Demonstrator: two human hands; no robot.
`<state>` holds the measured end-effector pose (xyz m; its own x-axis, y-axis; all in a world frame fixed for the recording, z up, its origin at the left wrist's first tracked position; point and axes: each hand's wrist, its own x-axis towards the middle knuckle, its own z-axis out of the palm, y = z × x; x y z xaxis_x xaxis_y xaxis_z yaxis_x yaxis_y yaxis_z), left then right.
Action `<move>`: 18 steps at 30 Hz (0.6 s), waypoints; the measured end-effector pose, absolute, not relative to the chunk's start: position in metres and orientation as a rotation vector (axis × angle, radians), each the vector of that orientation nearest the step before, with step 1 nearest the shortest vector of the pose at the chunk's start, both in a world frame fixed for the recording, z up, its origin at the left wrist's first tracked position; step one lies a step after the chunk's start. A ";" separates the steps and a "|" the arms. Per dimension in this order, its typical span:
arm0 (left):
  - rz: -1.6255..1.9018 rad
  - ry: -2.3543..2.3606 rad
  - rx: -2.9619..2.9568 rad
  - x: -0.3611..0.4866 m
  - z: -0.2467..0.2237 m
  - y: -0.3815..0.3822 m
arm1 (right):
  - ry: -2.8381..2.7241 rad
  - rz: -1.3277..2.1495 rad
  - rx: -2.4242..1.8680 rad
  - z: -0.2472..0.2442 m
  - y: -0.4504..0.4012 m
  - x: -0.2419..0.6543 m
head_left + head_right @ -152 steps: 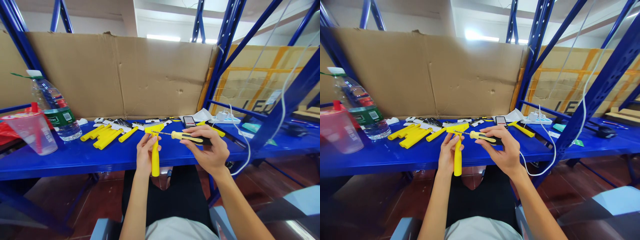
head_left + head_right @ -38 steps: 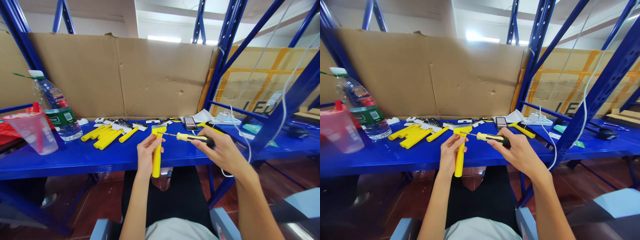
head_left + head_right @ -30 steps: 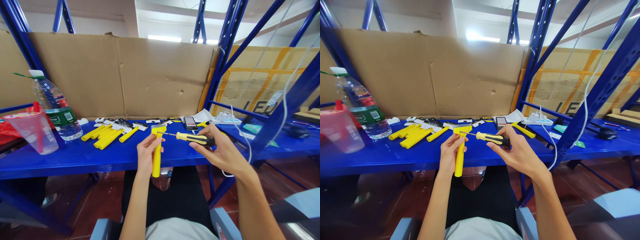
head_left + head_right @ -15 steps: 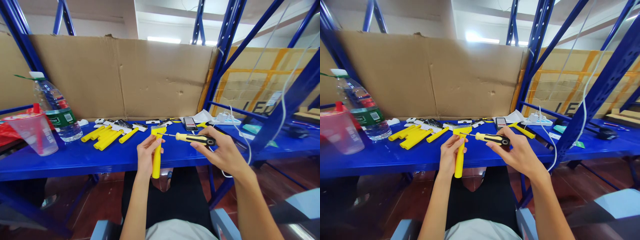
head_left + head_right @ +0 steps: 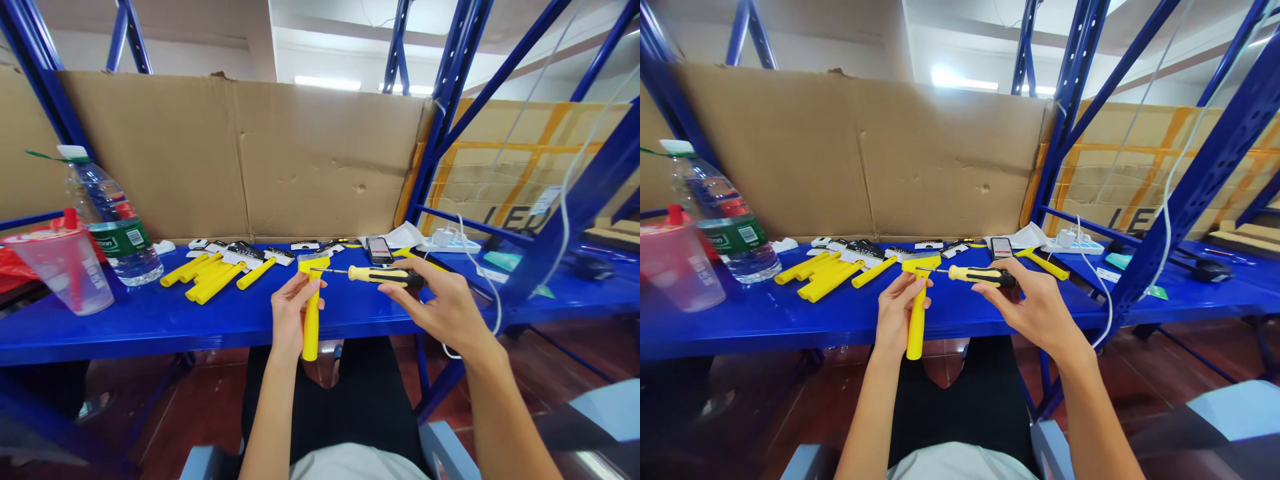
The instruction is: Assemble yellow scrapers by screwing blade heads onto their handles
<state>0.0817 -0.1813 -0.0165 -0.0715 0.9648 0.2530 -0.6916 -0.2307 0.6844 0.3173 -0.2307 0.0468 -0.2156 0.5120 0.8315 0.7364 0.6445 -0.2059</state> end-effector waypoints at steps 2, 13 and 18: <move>1.636 0.476 0.796 0.081 -0.014 -0.182 | -1.846 -0.213 -0.987 0.044 -0.226 0.315; 1.646 0.496 0.769 0.080 -0.003 -0.177 | -1.598 -0.111 -0.659 0.022 -0.199 0.290; 1.637 0.552 0.736 0.083 -0.003 -0.170 | -1.600 0.190 -0.611 0.021 -0.197 0.280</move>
